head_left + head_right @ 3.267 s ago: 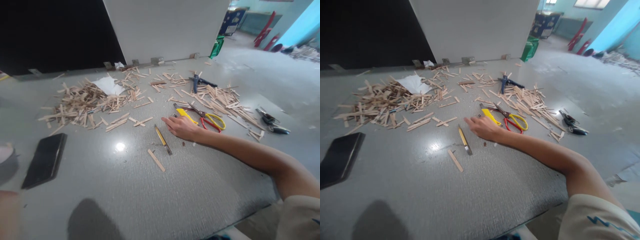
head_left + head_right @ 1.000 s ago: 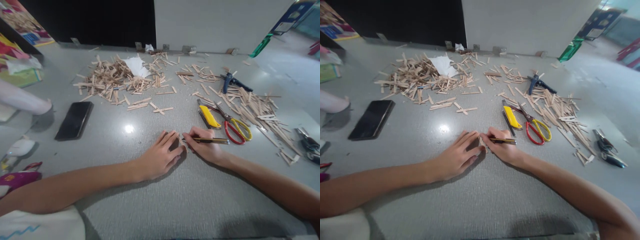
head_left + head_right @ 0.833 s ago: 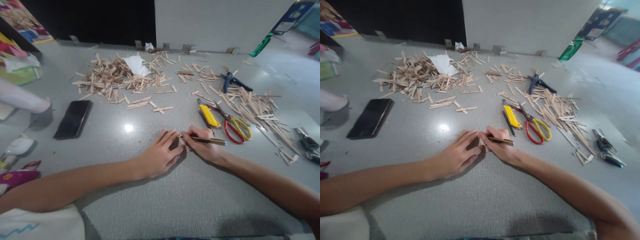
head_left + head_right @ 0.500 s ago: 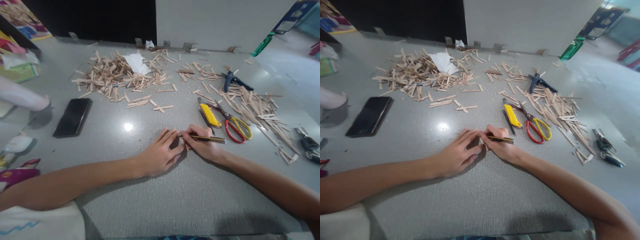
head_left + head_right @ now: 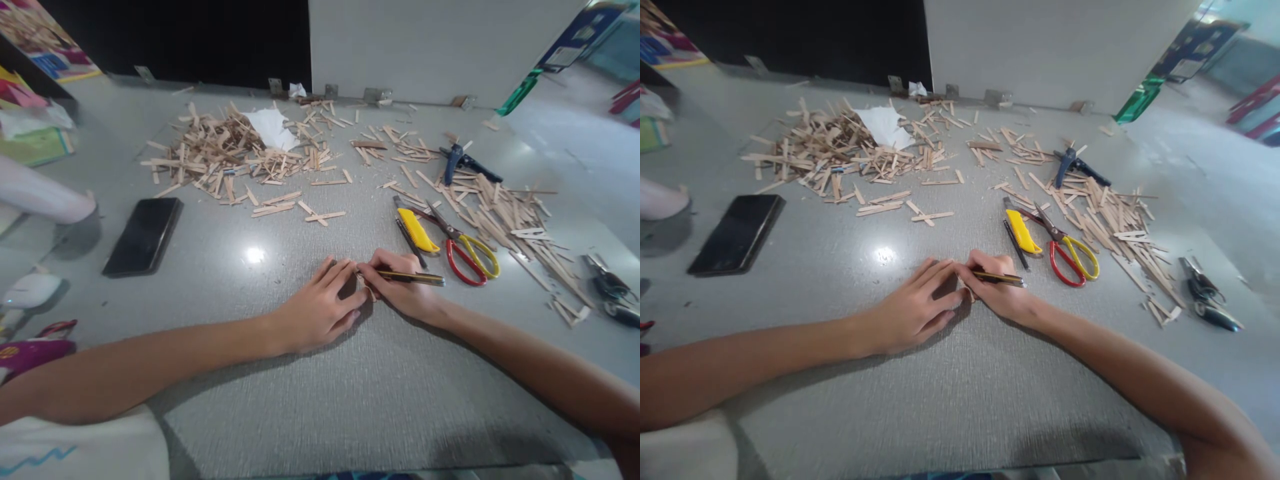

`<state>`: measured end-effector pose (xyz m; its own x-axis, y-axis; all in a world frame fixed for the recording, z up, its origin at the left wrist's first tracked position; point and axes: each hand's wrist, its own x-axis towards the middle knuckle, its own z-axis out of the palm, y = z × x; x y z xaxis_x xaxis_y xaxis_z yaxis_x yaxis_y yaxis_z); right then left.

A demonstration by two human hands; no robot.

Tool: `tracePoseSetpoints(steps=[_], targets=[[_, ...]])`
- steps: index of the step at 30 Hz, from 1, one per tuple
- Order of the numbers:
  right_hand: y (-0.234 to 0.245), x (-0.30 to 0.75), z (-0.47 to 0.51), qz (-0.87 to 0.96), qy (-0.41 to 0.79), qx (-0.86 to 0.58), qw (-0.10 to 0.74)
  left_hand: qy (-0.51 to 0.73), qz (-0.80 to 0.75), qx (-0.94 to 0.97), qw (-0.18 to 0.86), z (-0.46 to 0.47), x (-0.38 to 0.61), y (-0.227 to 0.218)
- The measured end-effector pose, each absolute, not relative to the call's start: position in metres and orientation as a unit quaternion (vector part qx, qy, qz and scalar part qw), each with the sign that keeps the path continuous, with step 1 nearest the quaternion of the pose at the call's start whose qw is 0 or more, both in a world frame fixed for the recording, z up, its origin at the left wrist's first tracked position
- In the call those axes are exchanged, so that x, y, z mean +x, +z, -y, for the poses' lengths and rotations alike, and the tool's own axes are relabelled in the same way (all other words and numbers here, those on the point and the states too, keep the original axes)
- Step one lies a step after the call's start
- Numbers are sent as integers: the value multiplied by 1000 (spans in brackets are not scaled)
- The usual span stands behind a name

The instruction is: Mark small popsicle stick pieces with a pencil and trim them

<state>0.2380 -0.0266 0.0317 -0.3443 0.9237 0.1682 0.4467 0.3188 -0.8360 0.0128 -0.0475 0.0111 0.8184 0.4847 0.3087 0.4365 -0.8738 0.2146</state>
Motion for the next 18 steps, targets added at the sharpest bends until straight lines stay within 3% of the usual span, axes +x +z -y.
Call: tracePoseSetpoints(steps=[18], targets=[[30,238,24,810,276,-385,345,141,-232,962,40,46,12,9]])
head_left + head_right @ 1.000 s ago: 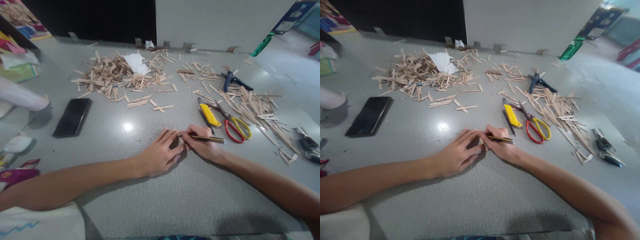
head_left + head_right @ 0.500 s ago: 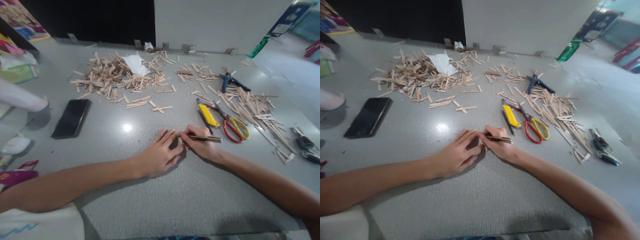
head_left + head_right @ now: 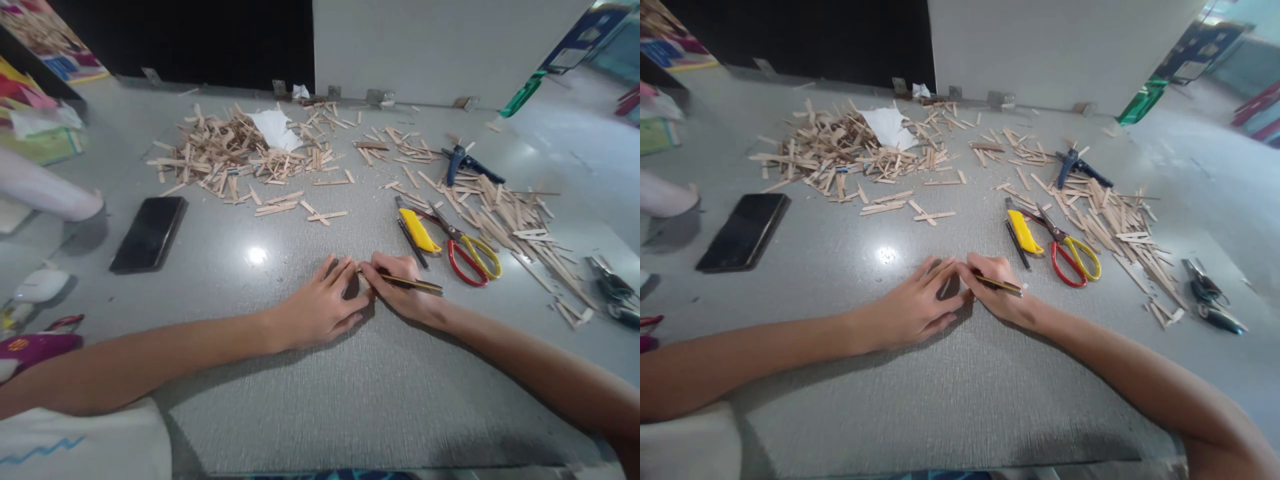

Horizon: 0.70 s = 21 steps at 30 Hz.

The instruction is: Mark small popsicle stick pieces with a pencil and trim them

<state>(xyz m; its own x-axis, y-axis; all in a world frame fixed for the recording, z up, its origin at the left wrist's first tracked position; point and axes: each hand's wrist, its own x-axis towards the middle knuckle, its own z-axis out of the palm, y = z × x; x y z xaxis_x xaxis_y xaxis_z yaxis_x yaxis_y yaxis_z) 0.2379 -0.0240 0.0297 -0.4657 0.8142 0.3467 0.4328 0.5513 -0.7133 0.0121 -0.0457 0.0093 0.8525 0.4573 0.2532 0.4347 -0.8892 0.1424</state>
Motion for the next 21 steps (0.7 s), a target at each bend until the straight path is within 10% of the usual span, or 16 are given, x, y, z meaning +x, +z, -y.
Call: tracePoseSetpoints(steps=[21], targets=[[25,238,27,818,258,-394,331,131,-231,964,24,45,9,12]])
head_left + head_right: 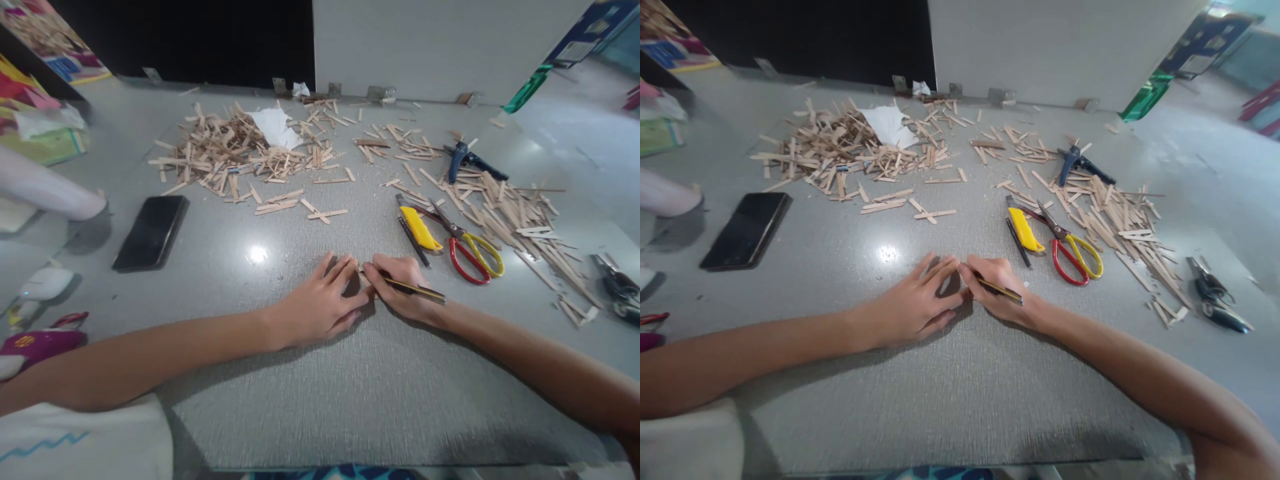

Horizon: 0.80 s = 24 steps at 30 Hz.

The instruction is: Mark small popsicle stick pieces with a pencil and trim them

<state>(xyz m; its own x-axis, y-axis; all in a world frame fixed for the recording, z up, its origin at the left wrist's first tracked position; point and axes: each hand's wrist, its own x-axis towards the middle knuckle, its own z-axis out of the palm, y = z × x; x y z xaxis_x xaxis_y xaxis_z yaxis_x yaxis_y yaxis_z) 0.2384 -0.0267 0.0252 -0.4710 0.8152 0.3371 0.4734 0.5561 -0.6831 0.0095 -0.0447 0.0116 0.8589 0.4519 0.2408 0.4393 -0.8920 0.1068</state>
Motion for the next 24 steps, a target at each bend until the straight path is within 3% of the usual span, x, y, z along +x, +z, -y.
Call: tracePoseSetpoints(steps=[24], targets=[[29,236,27,781,294,-436,336,124,-222,967,28,45,9,11]])
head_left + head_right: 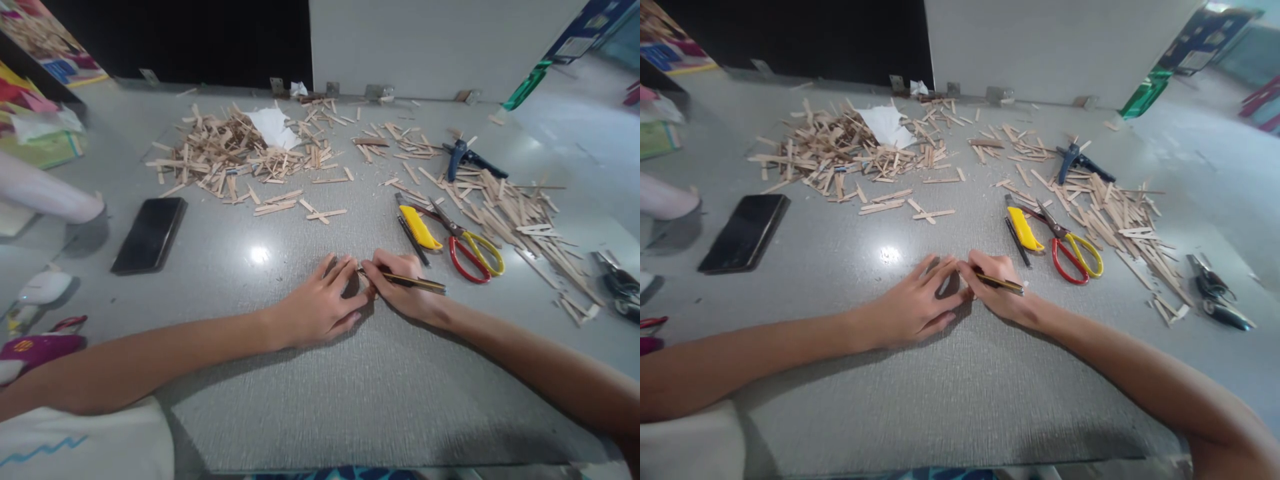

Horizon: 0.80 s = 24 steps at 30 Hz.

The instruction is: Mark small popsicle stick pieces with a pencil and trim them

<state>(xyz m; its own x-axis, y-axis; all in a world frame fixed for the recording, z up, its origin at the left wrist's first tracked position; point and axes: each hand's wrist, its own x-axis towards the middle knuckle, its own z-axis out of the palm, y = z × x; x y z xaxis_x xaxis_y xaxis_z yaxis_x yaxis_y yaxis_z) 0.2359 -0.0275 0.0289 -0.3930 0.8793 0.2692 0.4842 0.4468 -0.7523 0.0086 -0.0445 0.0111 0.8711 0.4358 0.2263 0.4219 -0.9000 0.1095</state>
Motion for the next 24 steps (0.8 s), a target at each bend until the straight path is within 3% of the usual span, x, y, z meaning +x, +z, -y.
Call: tracePoseSetpoints(steps=[24], targets=[[31,239,26,781,315,-428,329,124,-222,967,9,45,10,13]])
